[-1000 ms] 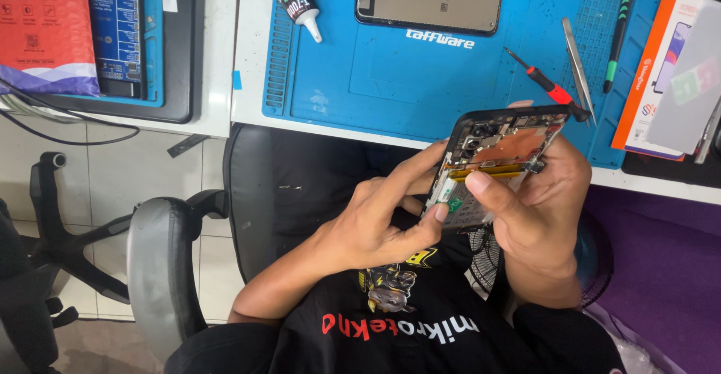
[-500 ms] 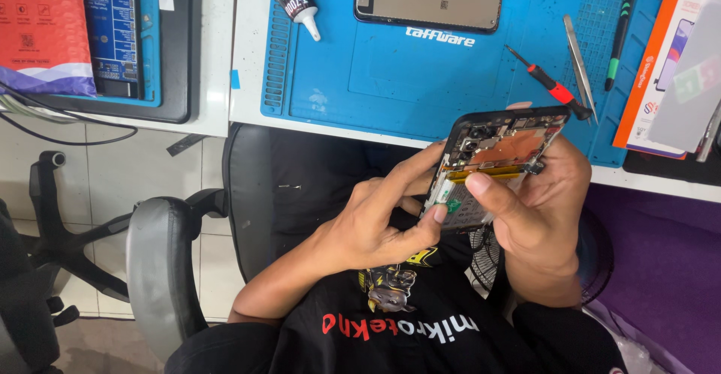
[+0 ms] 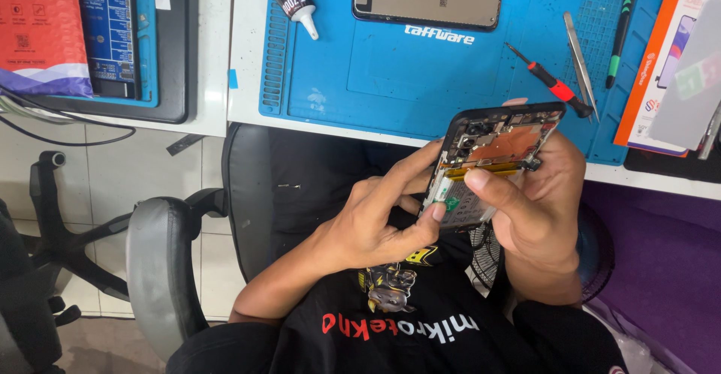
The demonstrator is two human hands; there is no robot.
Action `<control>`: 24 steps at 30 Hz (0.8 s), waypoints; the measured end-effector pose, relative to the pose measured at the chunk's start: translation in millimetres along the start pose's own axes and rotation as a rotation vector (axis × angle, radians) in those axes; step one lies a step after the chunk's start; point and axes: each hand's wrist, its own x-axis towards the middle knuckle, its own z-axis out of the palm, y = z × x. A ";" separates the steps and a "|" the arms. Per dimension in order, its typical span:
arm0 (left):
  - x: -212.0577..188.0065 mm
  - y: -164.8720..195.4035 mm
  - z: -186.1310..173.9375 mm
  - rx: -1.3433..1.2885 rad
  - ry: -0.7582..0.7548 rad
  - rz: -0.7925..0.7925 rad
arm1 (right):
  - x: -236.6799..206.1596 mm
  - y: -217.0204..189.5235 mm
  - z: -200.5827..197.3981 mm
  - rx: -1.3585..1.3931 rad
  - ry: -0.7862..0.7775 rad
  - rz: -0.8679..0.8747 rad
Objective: The person works on a disassembled smartphone at a repair bench, pressing and prying the battery inside the phone frame by hand, then fitting the battery and pressing the frame together. They then power the phone on and hold it while the screen boots, checking the display.
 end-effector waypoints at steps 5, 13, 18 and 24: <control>0.4 0.6 -1.7 0.021 0.005 0.017 | 1.3 -0.4 -0.6 0.022 -0.018 0.008; -0.2 1.1 -2.9 -0.012 0.015 -0.006 | 2.0 -0.5 -0.6 -0.018 -0.031 0.000; -3.2 2.9 -7.0 -0.244 0.041 -0.105 | 5.1 -7.3 5.7 0.007 -0.014 0.038; -5.2 -1.3 -8.1 -0.446 0.100 -0.198 | -1.6 -8.7 -4.4 0.189 -0.080 0.096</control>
